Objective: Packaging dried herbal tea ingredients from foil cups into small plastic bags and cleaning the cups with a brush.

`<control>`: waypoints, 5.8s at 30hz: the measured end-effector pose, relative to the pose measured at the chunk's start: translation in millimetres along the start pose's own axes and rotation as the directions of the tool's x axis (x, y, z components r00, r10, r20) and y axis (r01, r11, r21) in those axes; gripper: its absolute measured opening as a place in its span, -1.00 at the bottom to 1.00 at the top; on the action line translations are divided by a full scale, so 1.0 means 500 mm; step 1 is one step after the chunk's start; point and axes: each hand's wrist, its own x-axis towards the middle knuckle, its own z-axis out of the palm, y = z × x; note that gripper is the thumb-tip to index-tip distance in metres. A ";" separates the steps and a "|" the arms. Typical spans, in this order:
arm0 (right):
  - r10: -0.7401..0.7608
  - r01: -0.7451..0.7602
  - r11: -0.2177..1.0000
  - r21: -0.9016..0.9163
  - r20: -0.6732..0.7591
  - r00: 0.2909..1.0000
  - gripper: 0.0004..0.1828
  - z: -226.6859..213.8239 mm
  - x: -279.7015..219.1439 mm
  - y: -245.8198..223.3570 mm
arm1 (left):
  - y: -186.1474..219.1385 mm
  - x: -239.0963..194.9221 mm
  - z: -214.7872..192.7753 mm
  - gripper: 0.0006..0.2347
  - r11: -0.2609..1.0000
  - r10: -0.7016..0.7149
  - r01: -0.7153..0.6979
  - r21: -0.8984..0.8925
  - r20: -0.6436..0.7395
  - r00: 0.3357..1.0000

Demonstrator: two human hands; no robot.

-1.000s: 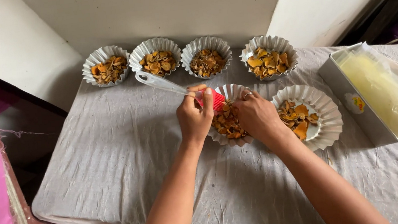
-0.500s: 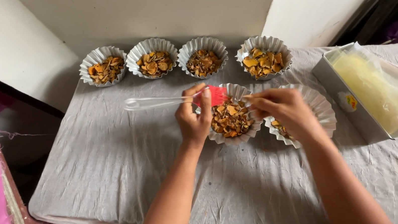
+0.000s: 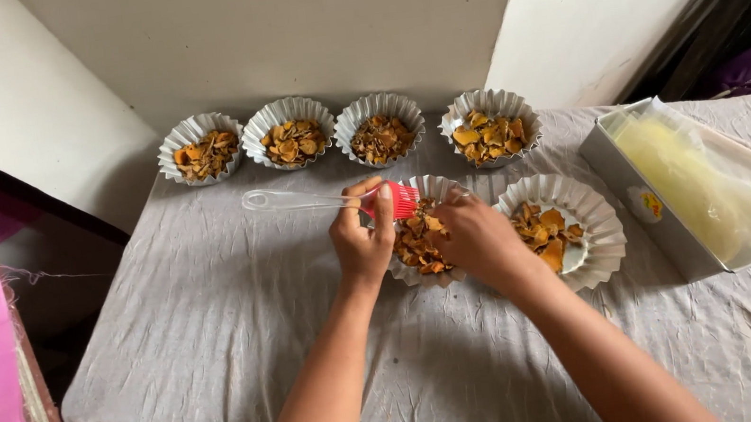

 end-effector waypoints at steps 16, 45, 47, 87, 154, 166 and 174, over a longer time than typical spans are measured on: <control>0.398 -0.284 0.428 0.858 0.103 0.912 -0.70 -0.098 -0.032 -0.063 | 0.031 -0.022 0.018 -0.87 0.991 -0.071 0.079 -0.109 0.078 0.994; 0.037 -0.037 0.999 0.000 0.011 0.999 -0.70 0.029 0.025 -0.019 | -0.027 0.010 -0.008 -0.86 0.994 0.086 -0.081 0.068 -0.076 0.993; 0.033 -0.023 0.986 -0.164 0.055 0.998 -0.69 0.042 0.053 -0.033 | -0.042 0.008 -0.001 -0.88 0.991 0.100 -0.092 0.099 -0.077 0.992; 0.100 -0.066 0.971 -0.231 0.139 0.985 -0.38 0.035 0.016 -0.023 | -0.016 0.004 0.005 -0.85 0.994 0.096 -0.099 0.049 0.066 0.993; 0.317 -0.220 0.838 0.500 -0.117 0.941 -0.67 -0.048 -0.074 -0.070 | 0.025 -0.004 0.002 -0.81 0.956 -0.293 0.287 0.060 0.206 0.934; 0.373 -0.129 0.514 0.848 -0.085 0.924 -0.70 -0.048 -0.068 -0.066 | 0.054 -0.005 -0.007 -0.88 0.973 -0.233 0.233 0.007 0.055 0.971; 0.371 -0.081 0.507 0.858 -0.133 0.919 -0.69 -0.034 -0.065 -0.046 | 0.055 -0.024 0.014 -0.82 0.943 -0.216 0.246 -0.226 0.150 0.965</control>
